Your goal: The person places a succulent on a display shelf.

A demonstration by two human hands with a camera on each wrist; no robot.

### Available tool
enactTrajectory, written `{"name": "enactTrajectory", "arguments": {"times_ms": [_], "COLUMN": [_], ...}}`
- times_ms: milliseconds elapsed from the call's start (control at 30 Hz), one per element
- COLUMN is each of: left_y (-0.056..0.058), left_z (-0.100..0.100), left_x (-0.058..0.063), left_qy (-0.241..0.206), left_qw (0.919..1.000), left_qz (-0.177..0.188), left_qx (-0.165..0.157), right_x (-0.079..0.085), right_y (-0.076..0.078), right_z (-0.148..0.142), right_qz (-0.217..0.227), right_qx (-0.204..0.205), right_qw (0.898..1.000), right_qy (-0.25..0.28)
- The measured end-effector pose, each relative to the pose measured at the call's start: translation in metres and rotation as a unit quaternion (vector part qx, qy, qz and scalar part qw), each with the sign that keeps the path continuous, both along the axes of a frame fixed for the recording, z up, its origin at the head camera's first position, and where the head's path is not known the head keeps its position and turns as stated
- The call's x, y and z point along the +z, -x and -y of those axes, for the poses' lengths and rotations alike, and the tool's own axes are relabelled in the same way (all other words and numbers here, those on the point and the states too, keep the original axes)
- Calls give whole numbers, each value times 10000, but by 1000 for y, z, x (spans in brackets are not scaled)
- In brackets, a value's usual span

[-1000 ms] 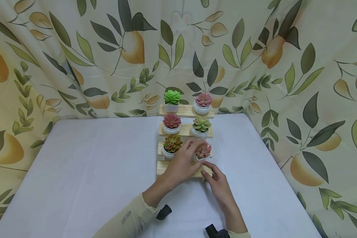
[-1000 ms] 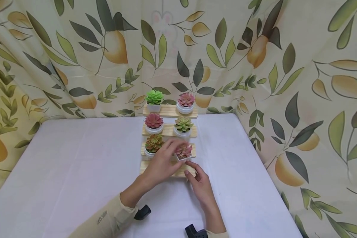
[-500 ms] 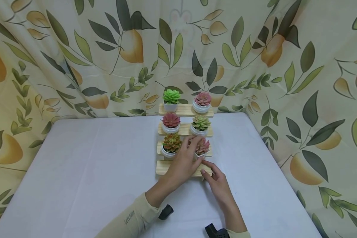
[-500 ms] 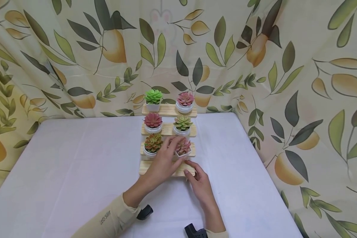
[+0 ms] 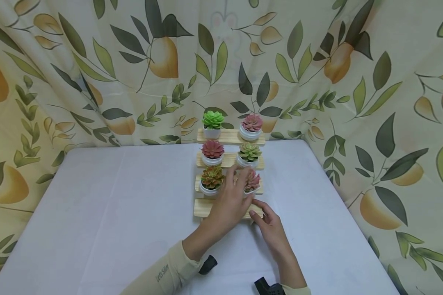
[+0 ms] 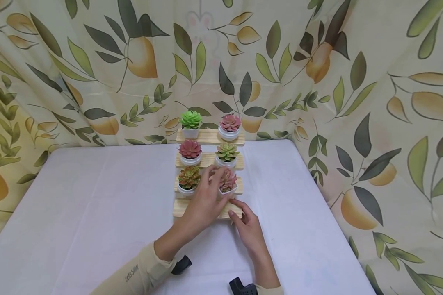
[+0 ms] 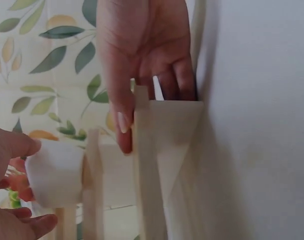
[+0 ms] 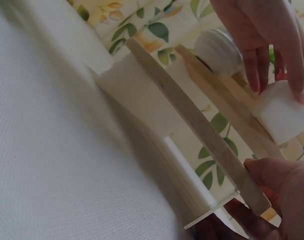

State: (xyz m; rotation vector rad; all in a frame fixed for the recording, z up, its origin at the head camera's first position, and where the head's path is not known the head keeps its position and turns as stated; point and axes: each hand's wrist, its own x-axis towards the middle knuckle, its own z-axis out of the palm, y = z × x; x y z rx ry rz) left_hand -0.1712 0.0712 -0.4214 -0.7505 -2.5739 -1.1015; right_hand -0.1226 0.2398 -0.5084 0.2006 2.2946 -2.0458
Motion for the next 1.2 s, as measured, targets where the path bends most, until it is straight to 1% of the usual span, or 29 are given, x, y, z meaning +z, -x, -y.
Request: {"name": "enactTrajectory", "arguments": {"times_ms": [133,300,400,500,633,733,767,867,933,1000,1100,1133,1200], "left_y": [-2,-3,-4,-9,-19,-27,-30,-36,-38,-39,-41,-42,-44], "left_z": [1,2,4,7,24,46,55,88,113,139,177,188,207], "left_x": [6,12,16,19,25,25,23,15,7,-3,-17,-21,-29], "left_qy": [88,96,89,55,58,220,287,516,637,785,1076,1172,1392], "left_qw": [9995,9987,9977,9951,9871,9789,9768,9766,9791,9799,9736,9704,9633], "left_qz": [-298,-495,-667,-977,-1540,-1988,-2091,-2090,-1903,-1676,-1392,-1304,-1121], "left_qx": [47,11,-37,-163,-429,-406,-350,4,317,745,1455,1659,2003], "right_x": [0,3,3,2,-1,-4,-5,-5,-6,-6,-5,-5,-2], "right_y": [1,3,3,4,5,7,8,9,9,8,9,9,9], "right_z": [1,1,0,0,0,-1,-1,-2,-3,-4,-7,-9,-15], "right_qz": [-20,43,91,60,-1,-10,8,70,123,167,161,122,-73], "right_qx": [-62,-51,-25,-38,-5,72,95,79,46,8,-38,-100,-353], "right_qw": [9999,9999,9998,9997,9997,10000,9999,9999,9999,9999,9998,9998,9989], "right_qy": [-81,-140,-176,-235,-230,-24,40,112,64,5,-102,-111,-302]}}
